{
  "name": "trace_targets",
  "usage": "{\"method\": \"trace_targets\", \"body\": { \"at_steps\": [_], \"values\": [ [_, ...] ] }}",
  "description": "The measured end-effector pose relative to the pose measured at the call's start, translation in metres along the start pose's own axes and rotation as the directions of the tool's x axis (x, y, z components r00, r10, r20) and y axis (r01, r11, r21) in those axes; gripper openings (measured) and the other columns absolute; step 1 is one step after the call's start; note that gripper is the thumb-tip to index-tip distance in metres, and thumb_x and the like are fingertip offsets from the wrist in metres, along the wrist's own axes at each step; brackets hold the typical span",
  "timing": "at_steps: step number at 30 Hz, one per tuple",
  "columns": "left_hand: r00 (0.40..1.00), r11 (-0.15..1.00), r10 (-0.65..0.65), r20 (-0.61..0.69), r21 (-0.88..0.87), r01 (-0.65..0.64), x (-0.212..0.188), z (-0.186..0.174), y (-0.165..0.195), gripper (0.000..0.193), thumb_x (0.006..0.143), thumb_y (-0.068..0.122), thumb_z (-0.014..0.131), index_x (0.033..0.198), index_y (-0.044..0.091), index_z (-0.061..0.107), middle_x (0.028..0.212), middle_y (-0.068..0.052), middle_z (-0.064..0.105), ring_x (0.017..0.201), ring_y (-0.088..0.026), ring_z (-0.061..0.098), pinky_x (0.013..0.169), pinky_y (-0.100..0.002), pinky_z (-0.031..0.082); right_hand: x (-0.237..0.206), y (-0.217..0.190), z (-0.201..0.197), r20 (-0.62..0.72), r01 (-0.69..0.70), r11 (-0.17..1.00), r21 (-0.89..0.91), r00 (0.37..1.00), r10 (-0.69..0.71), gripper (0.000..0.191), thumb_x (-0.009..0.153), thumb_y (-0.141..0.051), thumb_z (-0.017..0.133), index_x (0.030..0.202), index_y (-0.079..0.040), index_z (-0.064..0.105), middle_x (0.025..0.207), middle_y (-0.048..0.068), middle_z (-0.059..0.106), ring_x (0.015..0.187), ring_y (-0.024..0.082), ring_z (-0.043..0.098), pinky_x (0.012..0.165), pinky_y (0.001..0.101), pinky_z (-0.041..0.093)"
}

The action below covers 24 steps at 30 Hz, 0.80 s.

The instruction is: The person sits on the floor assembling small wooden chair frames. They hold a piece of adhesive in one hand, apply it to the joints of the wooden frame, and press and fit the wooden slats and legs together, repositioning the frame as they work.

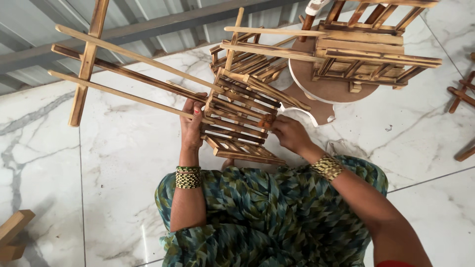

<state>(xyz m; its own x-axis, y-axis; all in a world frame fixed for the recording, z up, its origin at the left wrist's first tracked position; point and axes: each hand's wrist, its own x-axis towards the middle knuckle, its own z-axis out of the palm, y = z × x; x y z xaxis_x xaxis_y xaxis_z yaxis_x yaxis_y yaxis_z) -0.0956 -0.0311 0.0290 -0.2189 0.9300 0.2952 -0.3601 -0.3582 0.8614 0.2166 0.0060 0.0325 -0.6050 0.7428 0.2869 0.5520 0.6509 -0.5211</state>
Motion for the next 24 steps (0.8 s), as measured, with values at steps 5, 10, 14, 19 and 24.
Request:
{"method": "trace_targets", "body": {
  "at_steps": [5,10,14,19,24],
  "values": [
    [0.995,0.995,-0.093,0.033,-0.024,0.094,-0.002,0.01,-0.008,0.07,0.095,0.051,0.074,0.136,-0.003,0.058,0.112,-0.006,0.068,0.095,-0.011,0.062,0.079,-0.023,0.051,-0.007,-0.005,-0.002,0.071,-0.105,0.994,0.031,0.992,0.103,0.028,0.084,-0.005,0.067,0.112,-0.009,0.07,0.104,0.007,0.07,0.095,0.03,0.069,0.078,0.0417,0.055],
    [0.989,0.991,-0.13,0.067,0.022,0.129,-0.005,0.018,-0.018,0.065,0.097,0.048,0.074,0.135,-0.004,0.059,0.107,-0.003,0.063,0.096,-0.009,0.059,0.082,-0.023,0.051,0.032,-0.046,-0.002,0.028,0.015,0.991,0.13,0.999,-0.019,0.024,0.091,-0.006,0.068,0.114,-0.008,0.071,0.109,0.009,0.069,0.094,0.029,0.07,0.079,0.0411,0.057],
    [0.985,0.981,-0.17,0.016,0.095,0.167,-0.004,0.022,-0.023,0.065,0.1,0.042,0.076,0.141,-0.007,0.061,0.094,-0.005,0.045,0.085,-0.012,0.046,0.075,-0.024,0.041,0.058,-0.076,0.003,-0.202,0.235,0.958,0.165,0.959,-0.2,0.031,0.093,-0.004,0.067,0.124,-0.007,0.07,0.118,0.009,0.067,0.103,0.028,0.07,0.084,0.0387,0.058],
    [0.986,0.989,-0.148,0.081,0.003,0.148,-0.007,0.016,-0.017,0.068,0.096,0.048,0.073,0.137,-0.004,0.056,0.121,-0.011,0.068,0.105,-0.016,0.066,0.087,-0.027,0.057,0.047,-0.058,0.013,-0.315,0.364,0.925,-0.11,0.87,-0.38,0.028,0.091,-0.015,0.074,0.116,-0.006,0.069,0.113,0.007,0.066,0.098,0.028,0.067,0.079,0.0379,0.056],
    [0.994,0.99,-0.106,0.04,-0.089,0.109,0.001,0.005,-0.004,0.08,0.092,0.056,0.072,0.141,-0.003,0.05,0.131,-0.019,0.066,0.114,-0.023,0.067,0.088,-0.032,0.06,-0.004,0.003,0.006,-0.294,0.195,0.93,-0.31,0.911,-0.289,0.018,0.086,-0.005,0.071,0.103,-0.008,0.071,0.102,0.003,0.065,0.089,0.025,0.066,0.07,0.0379,0.055]
  ]
}}
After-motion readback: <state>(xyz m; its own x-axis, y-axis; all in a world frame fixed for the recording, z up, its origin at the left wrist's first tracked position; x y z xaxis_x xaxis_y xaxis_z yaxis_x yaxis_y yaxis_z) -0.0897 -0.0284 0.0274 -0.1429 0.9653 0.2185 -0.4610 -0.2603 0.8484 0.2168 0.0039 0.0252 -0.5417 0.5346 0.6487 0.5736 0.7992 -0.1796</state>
